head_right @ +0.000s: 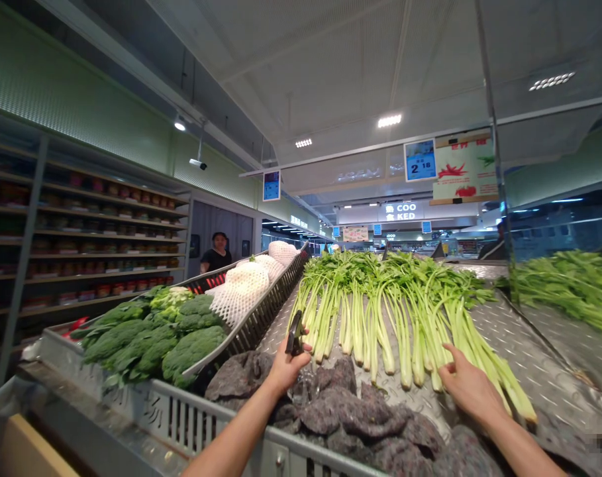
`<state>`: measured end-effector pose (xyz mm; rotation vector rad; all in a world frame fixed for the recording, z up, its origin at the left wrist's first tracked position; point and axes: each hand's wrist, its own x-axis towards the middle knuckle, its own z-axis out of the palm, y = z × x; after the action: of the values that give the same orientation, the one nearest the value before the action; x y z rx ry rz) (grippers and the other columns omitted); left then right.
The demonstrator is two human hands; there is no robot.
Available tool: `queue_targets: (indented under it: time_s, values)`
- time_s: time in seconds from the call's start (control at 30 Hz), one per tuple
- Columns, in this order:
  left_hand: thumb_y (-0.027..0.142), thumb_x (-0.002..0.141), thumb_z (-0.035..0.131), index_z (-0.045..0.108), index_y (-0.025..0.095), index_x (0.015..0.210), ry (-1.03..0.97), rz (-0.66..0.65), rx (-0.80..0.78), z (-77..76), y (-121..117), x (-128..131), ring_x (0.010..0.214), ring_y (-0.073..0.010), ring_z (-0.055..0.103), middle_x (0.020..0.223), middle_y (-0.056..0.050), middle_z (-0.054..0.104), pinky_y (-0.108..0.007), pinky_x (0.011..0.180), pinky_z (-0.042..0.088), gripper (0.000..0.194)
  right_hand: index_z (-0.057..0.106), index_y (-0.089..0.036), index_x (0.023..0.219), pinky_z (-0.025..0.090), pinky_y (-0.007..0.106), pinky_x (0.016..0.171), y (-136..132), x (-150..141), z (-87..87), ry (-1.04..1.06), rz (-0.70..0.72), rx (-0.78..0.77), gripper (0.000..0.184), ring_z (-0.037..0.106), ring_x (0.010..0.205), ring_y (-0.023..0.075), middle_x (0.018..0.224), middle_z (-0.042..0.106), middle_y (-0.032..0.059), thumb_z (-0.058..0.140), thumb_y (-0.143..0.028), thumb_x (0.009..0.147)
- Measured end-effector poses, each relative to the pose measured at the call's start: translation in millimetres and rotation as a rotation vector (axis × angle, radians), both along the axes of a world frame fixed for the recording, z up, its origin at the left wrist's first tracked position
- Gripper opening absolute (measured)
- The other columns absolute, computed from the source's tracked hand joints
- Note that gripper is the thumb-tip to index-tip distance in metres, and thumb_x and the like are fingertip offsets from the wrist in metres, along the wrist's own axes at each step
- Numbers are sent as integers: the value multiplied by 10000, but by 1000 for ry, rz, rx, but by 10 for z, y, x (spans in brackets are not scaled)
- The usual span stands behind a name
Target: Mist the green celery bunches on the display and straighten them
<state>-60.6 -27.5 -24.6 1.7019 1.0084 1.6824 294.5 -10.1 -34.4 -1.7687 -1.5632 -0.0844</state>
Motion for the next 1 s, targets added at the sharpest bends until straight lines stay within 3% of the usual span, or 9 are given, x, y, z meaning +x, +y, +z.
queue_targets:
  time_s: [1.0]
  values:
    - [125, 532, 558, 502, 141, 978, 7, 21, -6, 59, -57, 9, 725, -158, 564, 703, -1, 583, -284, 714, 418, 450, 361, -121, 1220, 372, 249, 591, -119, -55, 45, 7, 4, -20, 556, 576, 633, 174, 736, 624, 21, 362, -272, 685]
